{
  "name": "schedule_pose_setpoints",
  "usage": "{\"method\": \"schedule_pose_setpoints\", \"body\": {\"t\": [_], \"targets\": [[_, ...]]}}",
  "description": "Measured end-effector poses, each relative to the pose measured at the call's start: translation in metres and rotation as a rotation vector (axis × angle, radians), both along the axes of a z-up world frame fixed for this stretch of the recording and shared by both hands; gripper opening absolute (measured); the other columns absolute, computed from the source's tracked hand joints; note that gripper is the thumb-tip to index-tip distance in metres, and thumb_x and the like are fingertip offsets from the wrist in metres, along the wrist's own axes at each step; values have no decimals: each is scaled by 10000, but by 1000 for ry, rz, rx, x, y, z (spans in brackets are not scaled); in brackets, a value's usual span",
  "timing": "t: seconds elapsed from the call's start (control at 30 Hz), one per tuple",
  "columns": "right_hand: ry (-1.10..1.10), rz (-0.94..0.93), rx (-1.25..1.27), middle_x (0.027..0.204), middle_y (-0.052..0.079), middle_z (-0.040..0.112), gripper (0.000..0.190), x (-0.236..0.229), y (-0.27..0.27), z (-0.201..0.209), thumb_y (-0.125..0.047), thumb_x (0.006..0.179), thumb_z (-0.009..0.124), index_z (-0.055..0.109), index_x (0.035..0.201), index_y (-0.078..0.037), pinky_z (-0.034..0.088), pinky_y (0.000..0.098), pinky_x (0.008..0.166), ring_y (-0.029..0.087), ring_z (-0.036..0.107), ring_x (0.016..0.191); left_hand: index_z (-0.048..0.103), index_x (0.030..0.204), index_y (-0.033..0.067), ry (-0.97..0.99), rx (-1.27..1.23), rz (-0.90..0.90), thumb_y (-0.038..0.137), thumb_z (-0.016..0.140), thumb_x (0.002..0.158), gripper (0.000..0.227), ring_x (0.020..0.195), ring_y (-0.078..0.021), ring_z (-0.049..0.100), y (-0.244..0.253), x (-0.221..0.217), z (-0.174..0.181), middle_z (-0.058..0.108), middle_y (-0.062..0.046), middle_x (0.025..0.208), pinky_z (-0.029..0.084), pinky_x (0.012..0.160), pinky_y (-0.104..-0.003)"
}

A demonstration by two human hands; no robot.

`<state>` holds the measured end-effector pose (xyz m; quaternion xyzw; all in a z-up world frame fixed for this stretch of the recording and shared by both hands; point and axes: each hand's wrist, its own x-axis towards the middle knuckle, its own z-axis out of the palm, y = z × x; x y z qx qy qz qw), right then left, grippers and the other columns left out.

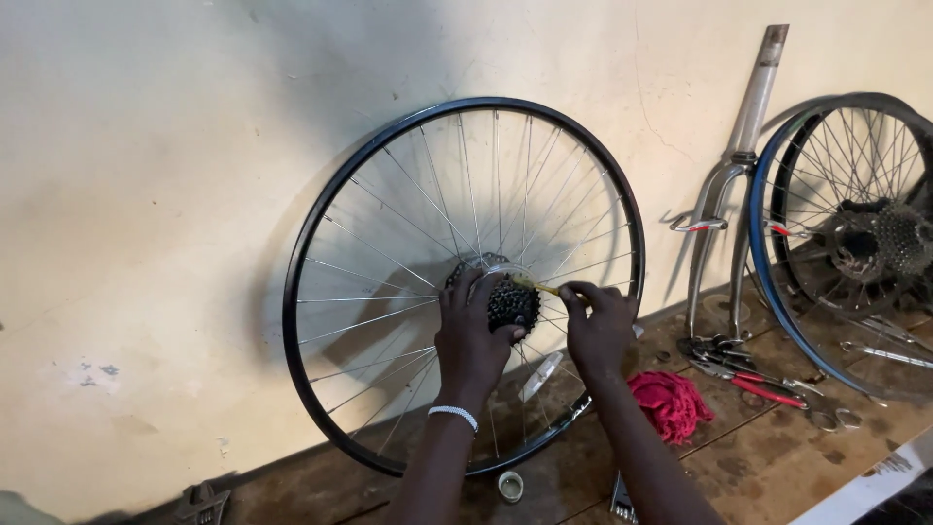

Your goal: Cleaning a bicycle cassette on a rear wheel using a brush and a cloth on a workbench.

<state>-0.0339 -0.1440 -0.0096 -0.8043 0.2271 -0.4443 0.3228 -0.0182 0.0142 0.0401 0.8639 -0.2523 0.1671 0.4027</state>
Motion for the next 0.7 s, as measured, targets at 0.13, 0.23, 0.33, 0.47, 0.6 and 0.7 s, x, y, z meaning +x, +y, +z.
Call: {"method": "schedule_pose_setpoints", "body": {"t": [0.13,0.23,0.33,0.47,0.6,0.7], "targets": [[23,45,312,657,97,616,200,15,-3,-61,-397,868,625,722,941,-239,472,442,760,294,580,806,504,1254,238,-21,-8,-19,206,795,683,642,1253,-309,359,1,0,-2,417,-19,1301,492,817,-640],[106,2,436,675,14,658,220,23,-1,-71,-491,840,608,710,950,-330,476,377,751,227,632,809,488,1266,247,-31,22,-5,226,797,684,660,1257,-306,352,0,1,0,399,-14,1311,496,817,-636],[39,6,427,639,65,644,211,12,15,-27,-428,836,633,727,932,-265,475,385,737,258,631,782,478,1283,217,-37,20,-24,207,795,693,670,1245,-343,361,2,0,0,410,-50,1309,500,809,-649],[97,-26,399,717,53,652,207,11,15,-29,-407,842,633,730,937,-252,469,401,793,265,592,846,503,1270,220,-51,44,-20,227,803,672,669,1238,-326,365,0,4,-1,417,-35,1306,511,796,-630],[94,-86,530,696,16,658,162,31,5,-89,-414,841,625,728,916,-315,478,364,780,219,624,832,498,1281,229,-68,60,-4,233,801,672,680,1228,-324,369,-1,5,-5,414,-40,1301,517,791,-618],[137,-70,440,726,20,667,219,25,12,-46,-442,853,597,718,965,-298,476,406,817,251,607,902,514,1274,214,-73,65,-9,223,809,660,682,1230,-323,365,-1,6,-4,413,-37,1309,518,795,-616]]}}
